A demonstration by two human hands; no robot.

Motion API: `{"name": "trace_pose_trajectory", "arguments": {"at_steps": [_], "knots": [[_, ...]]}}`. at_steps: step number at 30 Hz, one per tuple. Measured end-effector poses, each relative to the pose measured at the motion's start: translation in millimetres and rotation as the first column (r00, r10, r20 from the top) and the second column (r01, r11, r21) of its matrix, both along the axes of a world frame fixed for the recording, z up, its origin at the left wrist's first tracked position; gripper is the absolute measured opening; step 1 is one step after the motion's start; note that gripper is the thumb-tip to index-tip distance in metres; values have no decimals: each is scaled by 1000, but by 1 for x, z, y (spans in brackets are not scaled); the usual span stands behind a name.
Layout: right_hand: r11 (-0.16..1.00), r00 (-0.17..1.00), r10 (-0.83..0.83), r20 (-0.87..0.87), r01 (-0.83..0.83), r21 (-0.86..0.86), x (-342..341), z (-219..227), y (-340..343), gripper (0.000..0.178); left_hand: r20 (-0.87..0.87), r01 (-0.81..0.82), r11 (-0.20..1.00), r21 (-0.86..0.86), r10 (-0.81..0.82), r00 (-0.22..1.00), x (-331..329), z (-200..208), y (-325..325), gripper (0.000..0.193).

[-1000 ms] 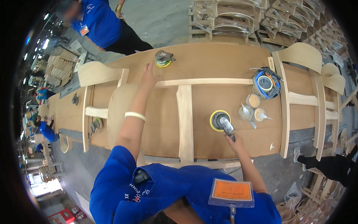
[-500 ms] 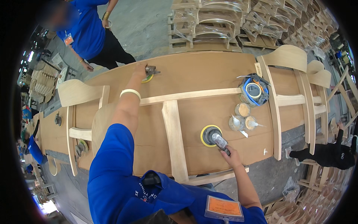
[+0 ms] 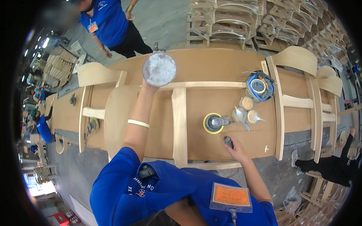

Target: The person uses a handheld orbital sander to smooth the surfaces of a wooden chair frame. They reposition the chair multiple times to access different areas, then inspect the finished piece by holding it up and running a hand along the edges.

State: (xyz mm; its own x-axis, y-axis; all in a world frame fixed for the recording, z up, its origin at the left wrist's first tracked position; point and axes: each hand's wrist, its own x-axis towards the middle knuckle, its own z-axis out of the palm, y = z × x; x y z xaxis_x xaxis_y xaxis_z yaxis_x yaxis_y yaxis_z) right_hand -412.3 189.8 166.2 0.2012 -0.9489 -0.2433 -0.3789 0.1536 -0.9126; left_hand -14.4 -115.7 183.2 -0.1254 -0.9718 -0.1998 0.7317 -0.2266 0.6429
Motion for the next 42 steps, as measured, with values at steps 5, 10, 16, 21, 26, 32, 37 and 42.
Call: {"name": "trace_pose_trajectory", "arguments": {"at_steps": [5, 10, 16, 21, 26, 32, 37, 42], "knots": [[973, 971, -15, 240, -41, 228, -4, 88, -32, 37, 264, 59, 988, -139, -20, 964, -10, 45, 87, 50], [966, 993, 118, -5, -115, -230, 18, 142, -55, 28, 650, 153, 978, -139, -26, 759, -39, 89, 172, 59], [861, 947, 305, -104, -321, -395, 26, 174, -71, 31, 850, 229, 973, 3, -123, 512, -76, 138, 234, 66], [830, 911, 364, -194, -412, -376, 23, 181, -58, 30, 936, 302, 948, -98, -15, 352, -83, 172, 259, 82], [767, 872, 399, -283, -486, -419, 19, 187, -45, 25, 951, 401, 898, -181, 55, 304, -96, 191, 279, 85], [718, 776, 569, -272, -630, -297, 9, 199, -36, 23, 963, 412, 889, -200, 101, 249, -111, 201, 305, 84], [735, 766, 623, -157, -642, -218, 11, 189, -23, 26, 974, 448, 869, -210, 145, 175, -117, 196, 318, 88], [727, 724, 660, -202, -683, -71, 23, 179, -23, 45, 959, 494, 825, -274, 197, 203, -108, 183, 316, 99]]}}
